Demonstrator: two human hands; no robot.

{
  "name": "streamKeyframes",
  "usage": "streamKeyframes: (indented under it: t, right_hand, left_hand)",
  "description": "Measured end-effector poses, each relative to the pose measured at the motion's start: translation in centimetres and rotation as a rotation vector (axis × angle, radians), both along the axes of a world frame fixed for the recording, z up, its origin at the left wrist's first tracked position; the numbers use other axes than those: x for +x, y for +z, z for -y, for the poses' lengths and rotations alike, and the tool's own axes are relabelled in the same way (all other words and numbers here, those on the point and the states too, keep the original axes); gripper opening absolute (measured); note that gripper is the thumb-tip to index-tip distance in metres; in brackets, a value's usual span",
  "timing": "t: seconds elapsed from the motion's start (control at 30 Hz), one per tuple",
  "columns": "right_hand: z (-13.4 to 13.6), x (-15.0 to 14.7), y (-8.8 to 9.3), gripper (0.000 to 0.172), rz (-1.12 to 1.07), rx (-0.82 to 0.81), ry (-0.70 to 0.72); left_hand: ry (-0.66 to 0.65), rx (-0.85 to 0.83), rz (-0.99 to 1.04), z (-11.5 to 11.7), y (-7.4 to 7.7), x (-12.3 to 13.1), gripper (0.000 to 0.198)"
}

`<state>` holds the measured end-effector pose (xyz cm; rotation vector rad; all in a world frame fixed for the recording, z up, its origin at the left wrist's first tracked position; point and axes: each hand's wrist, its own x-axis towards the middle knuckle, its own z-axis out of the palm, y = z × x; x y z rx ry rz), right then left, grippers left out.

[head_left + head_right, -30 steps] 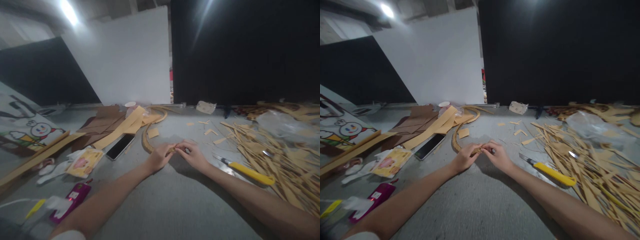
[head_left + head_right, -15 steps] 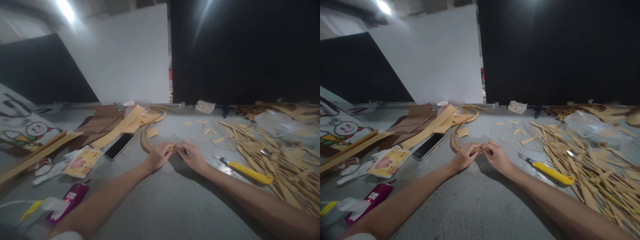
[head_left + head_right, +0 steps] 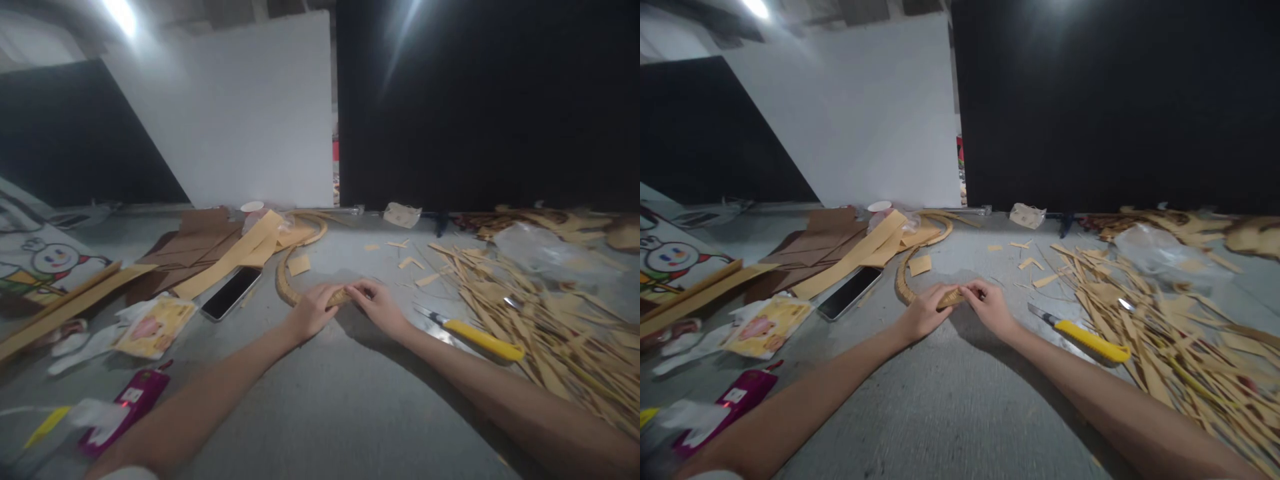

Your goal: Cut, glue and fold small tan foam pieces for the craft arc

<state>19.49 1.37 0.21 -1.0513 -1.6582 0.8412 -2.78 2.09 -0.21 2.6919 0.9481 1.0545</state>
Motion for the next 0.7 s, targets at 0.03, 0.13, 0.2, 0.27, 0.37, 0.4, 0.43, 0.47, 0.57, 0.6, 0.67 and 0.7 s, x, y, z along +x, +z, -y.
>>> streamKeyframes:
  t: [0.03, 0.13, 0.2, 0.27, 0.37, 0.4, 0.43, 0.47, 0.57, 0.6, 0.67, 0.7]
  right_hand:
    - [-0.1, 0.0, 0.0, 0.042, -0.038, -0.012, -0.024]
    - [-0.2, 0.1, 0.1, 0.043, -0.118, -0.045, -0.068]
    - [-0.1, 0.1, 0.2, 0.041, -0.123, -0.043, -0.060]
    - [0.1, 0.1, 0.4, 0.039, -0.106, -0.011, -0.034]
    - [0.3, 0.1, 0.6, 0.037, -0.058, 0.046, 0.002]
    - [0.4, 0.1, 0.7, 0.037, -0.044, 0.059, 0.007]
    - [0.4, 0.1, 0.8, 0.038, -0.033, 0.068, 0.009]
    - [0.5, 0.1, 0.8, 0.038, -0.028, 0.074, 0.010]
    - [0.6, 0.0, 1.0, 0.037, -0.030, 0.096, 0.026]
    - [0.6, 0.0, 1.1, 0.036, -0.033, 0.108, 0.035]
    - [0.7, 0.1, 1.3, 0.036, -0.037, 0.128, 0.058]
    - [0.7, 0.1, 1.4, 0.037, -0.037, 0.127, 0.068]
  left_hand:
    - [0.019, 0.004, 0.011, -0.1, 0.0, 0.0, 0.042]
    - [0.081, 0.025, 0.081, -0.5, 0.1, 0.0, 0.037]
    - [0.076, 0.029, 0.131, -0.6, 0.3, -0.1, 0.037]
    - [0.042, 0.024, 0.154, -0.7, 0.5, -0.1, 0.040]
    - [-0.014, 0.026, 0.136, -0.6, 0.6, -0.1, 0.044]
    - [-0.033, 0.025, 0.131, -0.5, 0.6, 0.0, 0.043]
    - [-0.047, 0.020, 0.132, -0.5, 0.6, 0.0, 0.043]
    - [-0.053, 0.014, 0.141, -0.4, 0.6, 0.0, 0.042]
    - [-0.044, 0.002, 0.176, -0.3, 0.6, 0.1, 0.040]
    - [-0.045, -0.001, 0.181, -0.3, 0.7, 0.1, 0.039]
    - [-0.062, -0.010, 0.175, -0.2, 0.8, 0.2, 0.038]
    - [-0.078, -0.016, 0.168, -0.1, 0.9, 0.1, 0.038]
